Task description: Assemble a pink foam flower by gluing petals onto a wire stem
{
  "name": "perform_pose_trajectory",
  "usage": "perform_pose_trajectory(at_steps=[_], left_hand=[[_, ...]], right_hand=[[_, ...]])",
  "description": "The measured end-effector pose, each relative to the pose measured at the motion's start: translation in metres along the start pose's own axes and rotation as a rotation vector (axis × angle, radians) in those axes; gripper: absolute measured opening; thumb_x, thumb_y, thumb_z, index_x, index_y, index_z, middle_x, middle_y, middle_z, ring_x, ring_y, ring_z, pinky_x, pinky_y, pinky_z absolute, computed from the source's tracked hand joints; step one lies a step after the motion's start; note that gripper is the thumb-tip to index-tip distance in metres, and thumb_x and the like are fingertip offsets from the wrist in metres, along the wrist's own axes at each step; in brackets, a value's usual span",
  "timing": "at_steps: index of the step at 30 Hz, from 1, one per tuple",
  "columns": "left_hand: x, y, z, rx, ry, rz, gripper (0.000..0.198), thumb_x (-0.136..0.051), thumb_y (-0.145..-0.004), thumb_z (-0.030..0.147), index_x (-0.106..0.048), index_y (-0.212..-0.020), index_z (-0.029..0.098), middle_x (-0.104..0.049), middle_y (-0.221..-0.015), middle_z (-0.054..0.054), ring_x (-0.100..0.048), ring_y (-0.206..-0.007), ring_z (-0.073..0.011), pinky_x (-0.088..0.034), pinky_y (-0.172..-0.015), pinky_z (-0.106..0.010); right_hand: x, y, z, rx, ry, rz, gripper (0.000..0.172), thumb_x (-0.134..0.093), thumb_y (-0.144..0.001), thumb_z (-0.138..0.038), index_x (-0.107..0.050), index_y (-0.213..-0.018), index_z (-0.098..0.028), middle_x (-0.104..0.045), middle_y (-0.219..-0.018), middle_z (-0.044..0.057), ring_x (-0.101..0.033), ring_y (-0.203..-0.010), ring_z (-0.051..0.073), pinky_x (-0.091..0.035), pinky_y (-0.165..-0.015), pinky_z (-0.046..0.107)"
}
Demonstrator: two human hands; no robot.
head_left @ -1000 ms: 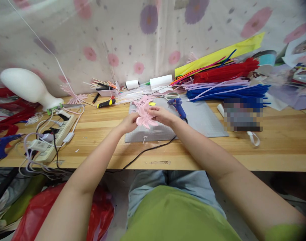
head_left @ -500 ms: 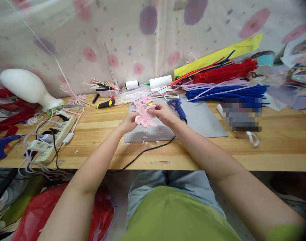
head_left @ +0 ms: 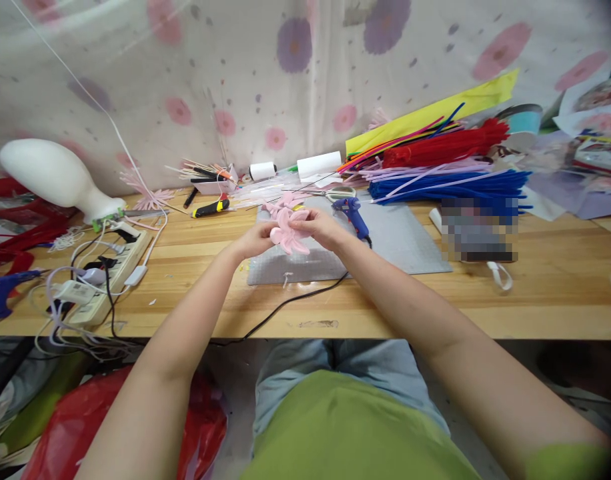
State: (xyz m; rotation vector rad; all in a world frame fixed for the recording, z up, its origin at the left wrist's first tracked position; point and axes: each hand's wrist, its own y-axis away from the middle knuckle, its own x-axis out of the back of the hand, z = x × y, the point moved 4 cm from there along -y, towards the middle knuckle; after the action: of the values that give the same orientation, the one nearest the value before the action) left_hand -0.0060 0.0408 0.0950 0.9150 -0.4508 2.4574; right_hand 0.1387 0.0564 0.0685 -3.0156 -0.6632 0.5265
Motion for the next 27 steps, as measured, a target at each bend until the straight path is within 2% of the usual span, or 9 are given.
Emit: perform_pose_trajectory(at_steps=[7, 14, 17, 19, 22, 25, 27], left_hand=[[0.000, 0.002, -0.001, -0.011, -0.123, 0.165, 0.014, -0.061, -0.073, 0.024, -0.067, -0.071, 0.012, -0.065, -0.067, -0.002, -0.059, -0.066, -0.0152, -0.048, -0.063, -0.026], [-0.004, 0.003, -0.002, -0.056, -0.166, 0.217, 0.020, -0.053, -0.077, 0.019, -0.072, -0.082, 0.015, -0.069, -0.073, -0.002, -0.061, -0.073, -0.0165, -0.048, -0.067, -0.028], [-0.002, 0.005, -0.007, -0.055, -0.244, 0.275, 0.016, -0.055, -0.075, 0.019, -0.071, -0.076, 0.016, -0.069, -0.074, -0.004, -0.062, -0.073, -0.0172, -0.047, -0.066, -0.027], [0.002, 0.009, -0.011, -0.031, -0.337, 0.380, 0.013, -0.056, -0.074, 0.019, -0.067, -0.069, 0.016, -0.068, -0.070, -0.004, -0.061, -0.070, -0.0169, -0.044, -0.063, -0.026], [0.004, 0.015, -0.013, -0.022, -0.453, 0.528, 0.016, -0.053, -0.075, 0.016, -0.062, -0.063, 0.017, -0.066, -0.066, -0.004, -0.061, -0.066, -0.0164, -0.040, -0.060, -0.025], [-0.001, 0.020, -0.011, -0.046, -0.512, 0.557, 0.017, -0.049, -0.077, 0.013, -0.062, -0.067, 0.018, -0.068, -0.072, -0.007, -0.063, -0.071, -0.0171, -0.039, -0.061, -0.025], [-0.005, 0.022, -0.010, -0.041, -0.537, 0.568, 0.017, -0.049, -0.079, 0.014, -0.063, -0.071, 0.019, -0.069, -0.075, -0.008, -0.064, -0.073, -0.0177, -0.039, -0.062, -0.025]], right_hand=[[-0.004, 0.004, 0.000, 0.084, -0.031, 0.084, 0.035, -0.081, -0.046, -0.033, -0.061, -0.069, -0.017, -0.061, -0.065, -0.004, -0.052, -0.062, 0.009, -0.041, -0.065, 0.025], [-0.006, 0.005, -0.002, 0.127, -0.031, 0.110, 0.038, -0.081, -0.047, -0.037, -0.059, -0.070, -0.018, -0.061, -0.069, -0.003, -0.054, -0.066, 0.011, -0.043, -0.068, 0.026], [-0.006, 0.005, 0.000, 0.110, -0.062, 0.109, 0.041, -0.082, -0.047, -0.040, -0.059, -0.073, -0.019, -0.062, -0.072, -0.003, -0.056, -0.070, 0.012, -0.044, -0.071, 0.027], [-0.005, 0.007, 0.004, 0.048, -0.127, 0.125, 0.045, -0.084, -0.047, -0.039, -0.059, -0.080, -0.021, -0.064, -0.076, -0.003, -0.058, -0.073, 0.012, -0.046, -0.073, 0.027], [-0.008, 0.011, 0.015, -0.139, -0.233, 0.100, 0.045, -0.084, -0.051, -0.037, -0.057, -0.083, -0.023, -0.065, -0.080, -0.003, -0.060, -0.073, 0.011, -0.048, -0.072, 0.027], [-0.020, 0.016, 0.024, -0.318, -0.323, 0.018, 0.032, -0.082, -0.059, -0.031, -0.059, -0.079, -0.021, -0.065, -0.074, -0.002, -0.060, -0.068, 0.010, -0.050, -0.068, 0.025], [-0.026, 0.018, 0.027, -0.378, -0.384, 0.028, 0.022, -0.079, -0.064, -0.021, -0.061, -0.077, -0.020, -0.065, -0.071, -0.002, -0.059, -0.065, 0.009, -0.051, -0.066, 0.023]])
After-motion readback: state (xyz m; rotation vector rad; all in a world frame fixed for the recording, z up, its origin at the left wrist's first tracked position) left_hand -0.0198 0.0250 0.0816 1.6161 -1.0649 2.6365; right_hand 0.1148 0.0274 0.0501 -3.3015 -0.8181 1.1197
